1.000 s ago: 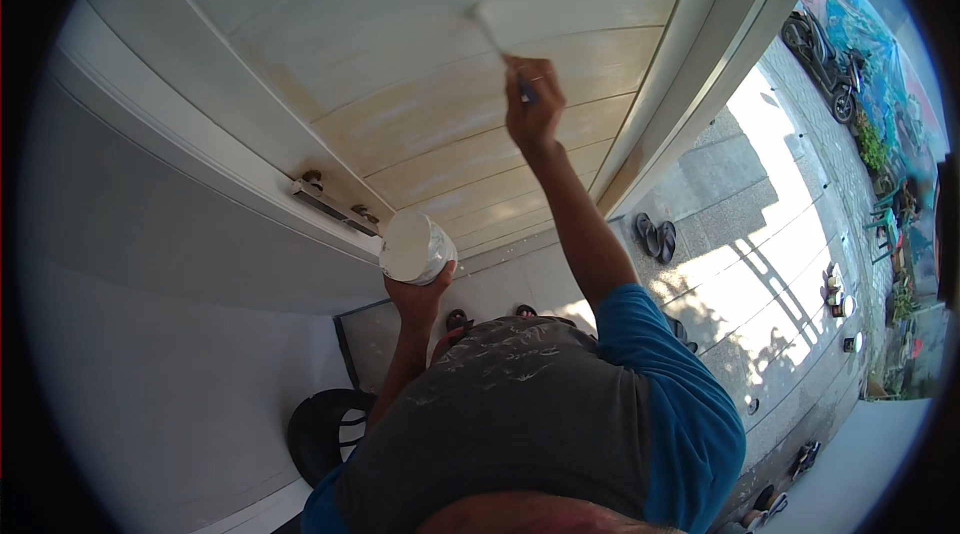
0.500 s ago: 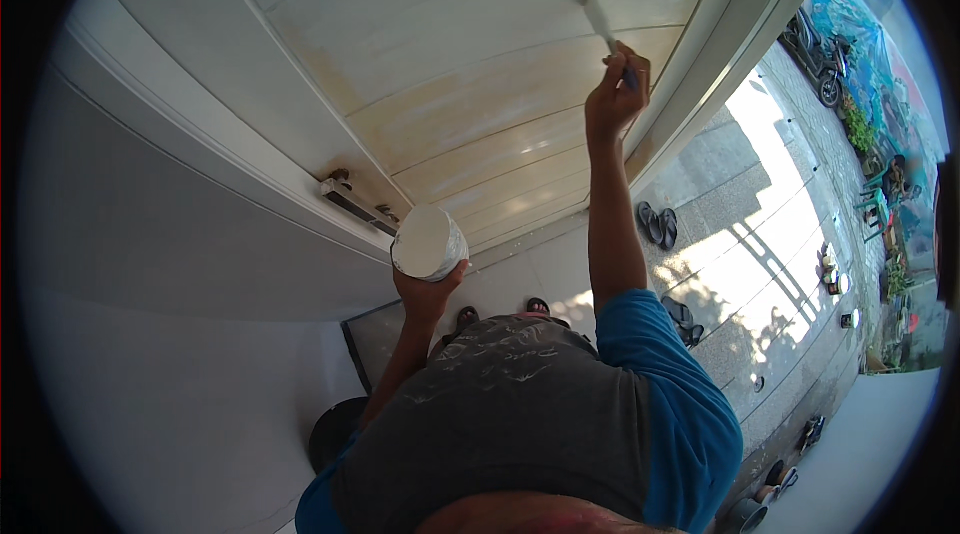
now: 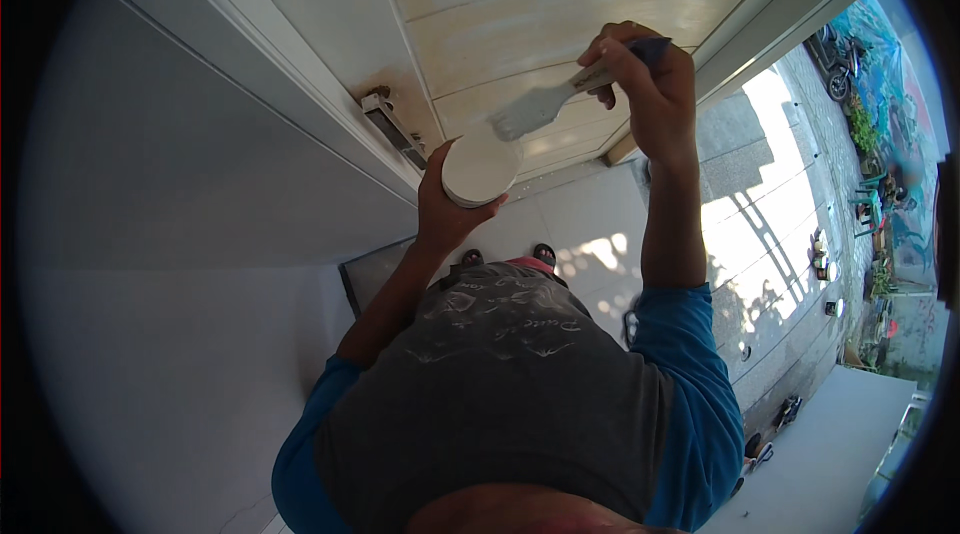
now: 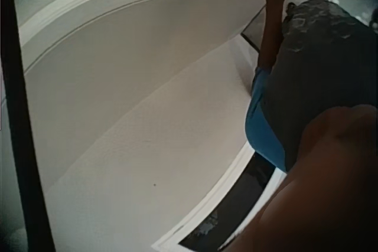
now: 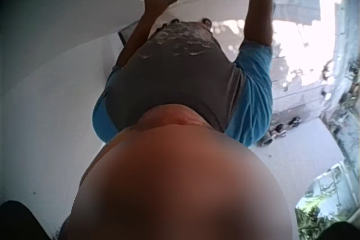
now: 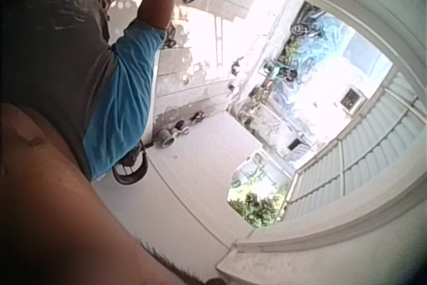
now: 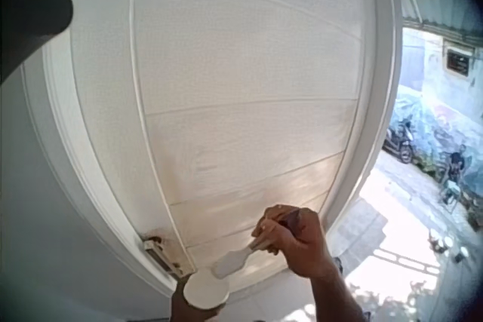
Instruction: The person paints a wooden door with white paint using a brush.
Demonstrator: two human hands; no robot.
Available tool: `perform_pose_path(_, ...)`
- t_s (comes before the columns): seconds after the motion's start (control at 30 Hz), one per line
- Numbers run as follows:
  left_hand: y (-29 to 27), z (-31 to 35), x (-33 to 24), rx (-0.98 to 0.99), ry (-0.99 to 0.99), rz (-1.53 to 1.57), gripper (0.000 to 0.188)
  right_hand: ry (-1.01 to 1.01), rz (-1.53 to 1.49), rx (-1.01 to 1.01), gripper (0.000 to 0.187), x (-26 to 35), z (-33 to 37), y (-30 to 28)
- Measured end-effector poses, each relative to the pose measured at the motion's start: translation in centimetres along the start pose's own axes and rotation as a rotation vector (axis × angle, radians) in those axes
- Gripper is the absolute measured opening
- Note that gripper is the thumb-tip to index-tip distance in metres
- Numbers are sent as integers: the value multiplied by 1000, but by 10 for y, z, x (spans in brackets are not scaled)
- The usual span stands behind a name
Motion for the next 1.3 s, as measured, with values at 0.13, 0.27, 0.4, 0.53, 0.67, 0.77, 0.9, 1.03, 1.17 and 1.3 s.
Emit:
perform_pose_path(0.13, 4, -6, -2, 77, 45, 7, 90, 166, 540, 342, 27, -10, 5, 57)
perform_pose_path(0.27, 10, -10, -6, 75, 42, 76, 86, 185, 757, 495, 28, -24, 9, 74)
perform_pose_path(0.4, 14, -16, -3, 114, 48, 80, 91, 215, 748, 443, 33, -24, 8, 74)
perform_pose_path(0.53, 21, -23, -7, 122, 19, 107, 91, 200, 741, 399, 31, -22, 7, 61)
perform_pose_path(0.67, 31, -28, -3, 103, 51, 97, 89, 201, 607, 257, 22, 2, 4, 35)
perform_pose_path(0.77, 45, -32, 0, 93, 39, 100, 86, 164, 548, 246, 16, 4, 7, 23)
perform_pose_path(0.9, 70, -45, 1, 91, 23, 102, 87, 101, 644, 267, 13, -2, 7, -5)
perform_pose_path(1.03, 100, -54, 0, 47, 16, 105, 87, 9, 690, 330, 11, -9, 4, -39)
perform_pose_path(1.17, 136, -62, 3, 18, 8, 32, 88, -87, 567, 260, 8, -11, -4, -80)
perform_pose_path(1.3, 172, -70, 9, -21, 13, 53, 90, 30, 511, 155, 8, -14, -9, -127)
Point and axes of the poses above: each hand's wrist, its own z-axis away from the middle knuckle, its own y-axis out of the palm, x = y × z, the point moved 5 cm from there along -z, towards the middle knuckle, and after that the axes turned 2 degrees about z, right-handed, at the moved point
